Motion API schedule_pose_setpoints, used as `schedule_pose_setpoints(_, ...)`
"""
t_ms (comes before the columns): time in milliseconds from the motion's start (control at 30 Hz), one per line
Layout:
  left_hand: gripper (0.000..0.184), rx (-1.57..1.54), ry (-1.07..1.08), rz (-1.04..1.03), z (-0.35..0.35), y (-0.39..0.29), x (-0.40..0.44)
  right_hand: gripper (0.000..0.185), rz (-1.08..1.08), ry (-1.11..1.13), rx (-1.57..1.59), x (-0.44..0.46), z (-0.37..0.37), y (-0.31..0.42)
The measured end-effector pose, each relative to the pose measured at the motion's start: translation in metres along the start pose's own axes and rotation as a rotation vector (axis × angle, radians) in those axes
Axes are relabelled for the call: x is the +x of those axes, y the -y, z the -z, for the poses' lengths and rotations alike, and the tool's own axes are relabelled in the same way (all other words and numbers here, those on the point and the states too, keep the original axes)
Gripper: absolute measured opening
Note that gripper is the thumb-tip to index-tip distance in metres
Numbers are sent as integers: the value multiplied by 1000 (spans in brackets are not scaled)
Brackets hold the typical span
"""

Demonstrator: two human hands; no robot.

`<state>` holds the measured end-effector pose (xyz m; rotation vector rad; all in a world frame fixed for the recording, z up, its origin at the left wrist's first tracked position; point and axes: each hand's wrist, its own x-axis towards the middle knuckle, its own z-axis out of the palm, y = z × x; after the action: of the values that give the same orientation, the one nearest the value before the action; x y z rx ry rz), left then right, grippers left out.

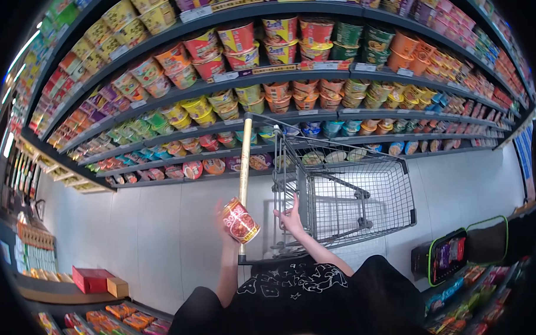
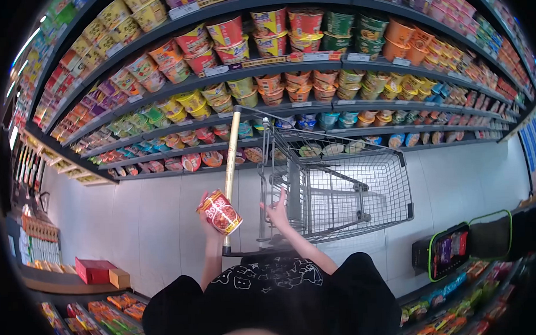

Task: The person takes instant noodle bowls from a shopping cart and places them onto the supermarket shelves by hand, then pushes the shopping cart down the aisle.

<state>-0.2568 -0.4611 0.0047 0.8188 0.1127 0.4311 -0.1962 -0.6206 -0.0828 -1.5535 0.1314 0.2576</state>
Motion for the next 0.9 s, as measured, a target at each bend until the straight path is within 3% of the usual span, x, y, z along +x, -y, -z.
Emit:
schedule_pose_setpoints(33,71,-133,-87,99,-3,-2,-1,82,-2,-20,11,6,4,-3)
schedule_pose_setpoints(100,69,-101,-135,111,-11,10,0,89,-98,182,-166,22,22,-4)
schedule_pose_setpoints(167,68,10,-11,23,-6,22,-7,89,-70,120,-203,25,30,-11)
schedule_pose_setpoints(233,70,-38,-27,85,-16,32,-15,84,211,22,-327,27,44,-26)
schedule_pose_setpoints(267,70,27,16,48,-23,38,-21,82,31,80,-241,15,55,2)
schedule_pose_setpoints(367,76,199,73,35,-53,55,-24,77,43,-94,-625,9,71,12)
schedule_pose_setpoints(433,80,420,220,-4,-65,66,-25,73,-24,-168,-567,10,79,-1)
schedule_pose_setpoints(567,82,463,219,-29,-99,91,-31,70,-100,-185,-469,20,115,6)
schedule_pose_setpoints(833,85,372,225,20,-168,138,-34,66,-68,-166,-481,43,190,18)
schedule_pose_setpoints(900,79,336,259,45,-181,147,-30,61,-104,-164,-458,45,207,33)
